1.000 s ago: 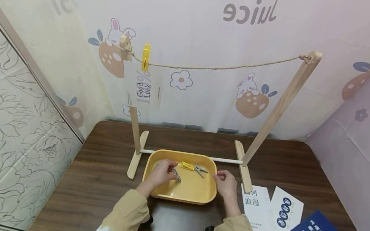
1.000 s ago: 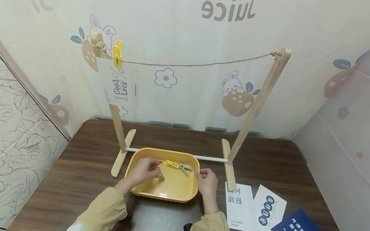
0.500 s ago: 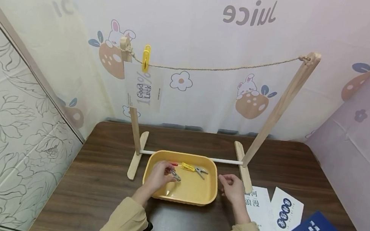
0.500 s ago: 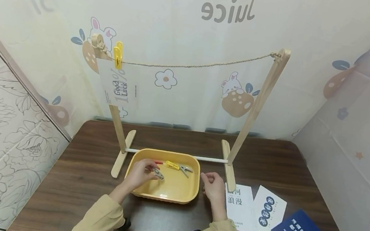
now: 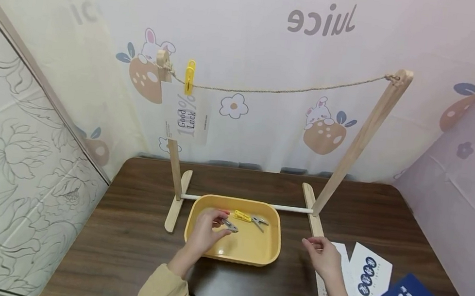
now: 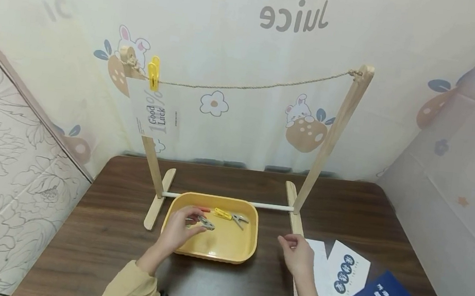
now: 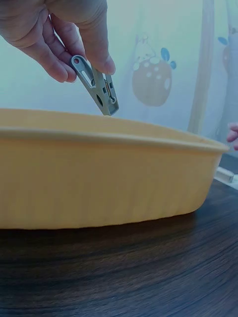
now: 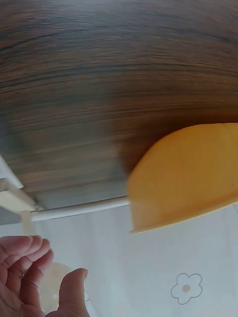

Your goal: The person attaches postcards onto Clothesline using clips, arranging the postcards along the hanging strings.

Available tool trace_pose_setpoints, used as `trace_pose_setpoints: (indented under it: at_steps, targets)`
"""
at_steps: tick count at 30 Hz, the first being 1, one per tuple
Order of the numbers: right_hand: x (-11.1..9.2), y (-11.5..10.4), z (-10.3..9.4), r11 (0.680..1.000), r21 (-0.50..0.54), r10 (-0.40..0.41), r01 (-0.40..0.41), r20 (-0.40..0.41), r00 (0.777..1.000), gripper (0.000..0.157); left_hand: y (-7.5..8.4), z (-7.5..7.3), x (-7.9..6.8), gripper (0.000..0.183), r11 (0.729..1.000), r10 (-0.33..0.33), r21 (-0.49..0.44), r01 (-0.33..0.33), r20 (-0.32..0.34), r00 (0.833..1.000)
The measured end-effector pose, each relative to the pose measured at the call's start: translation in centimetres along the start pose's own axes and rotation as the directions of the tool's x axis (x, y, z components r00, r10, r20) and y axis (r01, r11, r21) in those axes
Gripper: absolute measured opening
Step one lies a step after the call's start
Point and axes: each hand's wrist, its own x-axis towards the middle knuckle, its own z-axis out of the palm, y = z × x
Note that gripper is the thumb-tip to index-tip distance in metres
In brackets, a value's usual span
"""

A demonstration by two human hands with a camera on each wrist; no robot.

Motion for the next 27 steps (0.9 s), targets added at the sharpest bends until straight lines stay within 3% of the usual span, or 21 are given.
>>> trace_pose_setpoints:
  at_steps: [5,10,16,22,27]
  targets:
    - [-0.5,1.1,-1.6,0.999,-0.043,-0.018,0.018,-0.007,1.0,0.039,0.8,-0.1,-0.4,0.029,0.999,0.014,-0.033,-0.014,-0.013,1.0]
    - [-0.3,3.2,-2.8,0.995,-0.1,0.012,-0.015,-0.028,1.0,0.043,1.2,0.0,-0.7,0.028,0.999,0.011,-0.041,-0.012,-0.009,1.0]
    - [-0.4,4.9,-5.2,0.976,-0.212,0.06,-0.054,0.025,0.998,0.054,1.5,-0.1,-1.1,0.028,0.998,0.012,-0.067,-0.013,-0.008,1.0]
    - [-0.3,7.7,-6.8,0.947,-0.272,0.176,-0.169,-0.002,0.984,0.068,1.6,-0.2,-1.4,0.028,0.997,0.012,-0.072,-0.013,-0.016,1.0]
    - [-0.5,9.7,-8.3,0.919,-0.31,0.244,-0.244,-0.039,0.969,0.066,1.7,-0.2,-1.5,0.028,0.996,0.0,-0.093,-0.002,-0.019,1.0]
